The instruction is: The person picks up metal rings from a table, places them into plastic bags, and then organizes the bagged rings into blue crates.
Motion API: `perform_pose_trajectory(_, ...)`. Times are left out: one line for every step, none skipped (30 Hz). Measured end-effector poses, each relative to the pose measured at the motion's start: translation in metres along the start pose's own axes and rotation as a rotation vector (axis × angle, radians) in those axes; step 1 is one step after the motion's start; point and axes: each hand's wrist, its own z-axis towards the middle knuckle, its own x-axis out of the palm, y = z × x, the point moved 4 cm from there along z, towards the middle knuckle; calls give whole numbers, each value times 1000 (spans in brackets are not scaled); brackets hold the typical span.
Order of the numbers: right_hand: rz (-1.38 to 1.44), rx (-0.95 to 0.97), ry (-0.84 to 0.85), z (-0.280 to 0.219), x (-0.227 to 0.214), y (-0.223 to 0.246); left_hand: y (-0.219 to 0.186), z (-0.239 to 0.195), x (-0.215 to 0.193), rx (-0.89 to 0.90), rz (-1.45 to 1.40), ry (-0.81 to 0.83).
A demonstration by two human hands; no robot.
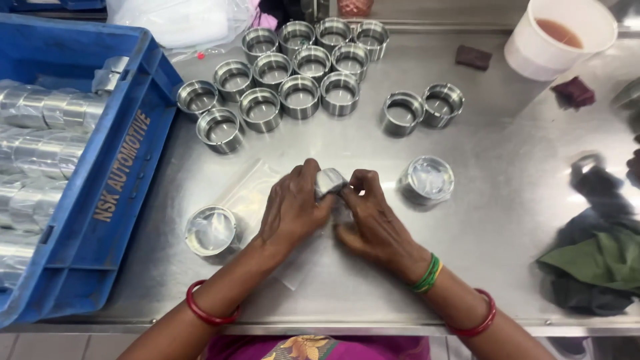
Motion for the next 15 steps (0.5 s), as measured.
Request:
perform_pose_trajectory(62, 26, 5, 3, -5, 3, -6, -1, -1, -36, -39, 21)
perform_pose_trajectory(131, 53, 12, 6, -6, 9, -10, -5, -4, -77, -75, 46)
perform_pose_trajectory(128, 46, 16, 4, 2, 0, -9, -12, -5, -80, -77, 37)
perform_pose_trajectory(107, 79, -97, 2, 6, -11, -5, -21, -1, -174, -312, 129)
perform_pose_trajectory(87, 113, -210, 0, 11, -21, -2, -30, 3, -266, -549, 220)
perform_pose_trajectory(87, 105, -204, 4, 6, -17, -6, -38, -5, -270, -553, 212)
perform_pose_trajectory(286, 305, -209, 6, 2, -21, -9, -47, -11, -326, -599, 276)
perform_pose_trajectory(488, 508, -205, 6, 2, -23, -12, -57, -17, -383, -645, 343)
perform_pose_trajectory(488, 504, -195, 9, -2, -26, -8, -63, -22, -390, -649, 335)
perform_pose_trajectory(648, 568, -208, 7, -3, -30, -6, -71, -28, -301, -429, 341)
perform_pose_trajectory(808, 632, -220, 5, -3, -33, -5, -78, -34, -211, -210, 346)
perform_pose_trajectory(803, 636, -212, 2, 0, -41, 4, -91, -29, -216, -219, 345)
perform_pose_trajectory(808, 639, -186, -1, 4, -48, 9, -105, -25, -132, -112, 384)
perform_pose_trajectory(808, 635, -161, 0, 5, -57, 15, -115, -20, -44, -6, 413)
perform_pose_trajectory(797, 630, -153, 4, -7, -56, 17, -117, -20, -45, -15, 403)
